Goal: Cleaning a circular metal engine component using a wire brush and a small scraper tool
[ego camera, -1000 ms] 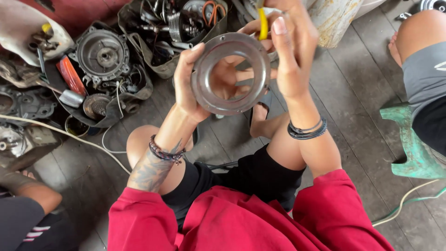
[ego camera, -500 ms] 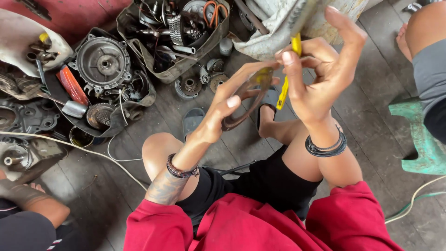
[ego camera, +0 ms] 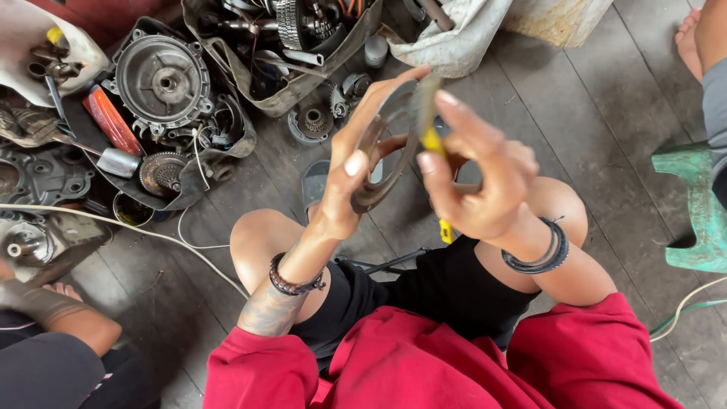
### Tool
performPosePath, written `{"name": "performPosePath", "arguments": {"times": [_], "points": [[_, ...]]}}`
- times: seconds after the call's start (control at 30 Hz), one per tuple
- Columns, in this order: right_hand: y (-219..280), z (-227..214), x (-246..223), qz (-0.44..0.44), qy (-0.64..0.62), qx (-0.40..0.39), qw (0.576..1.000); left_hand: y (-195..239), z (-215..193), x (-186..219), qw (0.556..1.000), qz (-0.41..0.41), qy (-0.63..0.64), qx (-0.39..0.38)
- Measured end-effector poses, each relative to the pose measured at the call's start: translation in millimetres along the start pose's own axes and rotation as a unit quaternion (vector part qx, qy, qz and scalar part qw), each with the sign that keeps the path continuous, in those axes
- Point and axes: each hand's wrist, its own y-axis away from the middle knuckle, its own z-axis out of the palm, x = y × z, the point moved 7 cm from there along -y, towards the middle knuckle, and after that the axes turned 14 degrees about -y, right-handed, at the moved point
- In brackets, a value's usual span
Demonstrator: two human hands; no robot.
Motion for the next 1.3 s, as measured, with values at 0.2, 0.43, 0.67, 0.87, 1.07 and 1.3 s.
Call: {"name": "performPosePath", "arguments": {"times": [0.2, 0.43, 0.67, 0.87, 1.07, 1.3], "points": [[-2, 20, -14, -0.004, -0.028, -0.046, 0.999, 1, 1, 2, 0.997, 0.049, -0.055, 0.017], [1, 22, -19, -0.011, -0.054, -0.037, 0.998, 1, -1, 11, 0.990, 0.085, -0.111, 0.020], [-1, 12, -15, -0.026, -0.002, -0.018, 1.000, 1, 4, 3, 0.995, 0.044, -0.084, -0.008], [-2, 11, -16, -0.031, -0.022, -0.027, 0.999, 0, 7, 1, 0.990, 0.085, -0.113, 0.007], [1, 16, -20, -0.045, -0.044, -0.058, 0.996, 0, 4, 4, 0.989, 0.073, -0.125, 0.025], [-1, 20, -24, -0.043, -0.037, -0.052, 0.997, -3, 3, -8, 0.991, 0.072, -0.109, 0.026]]}}
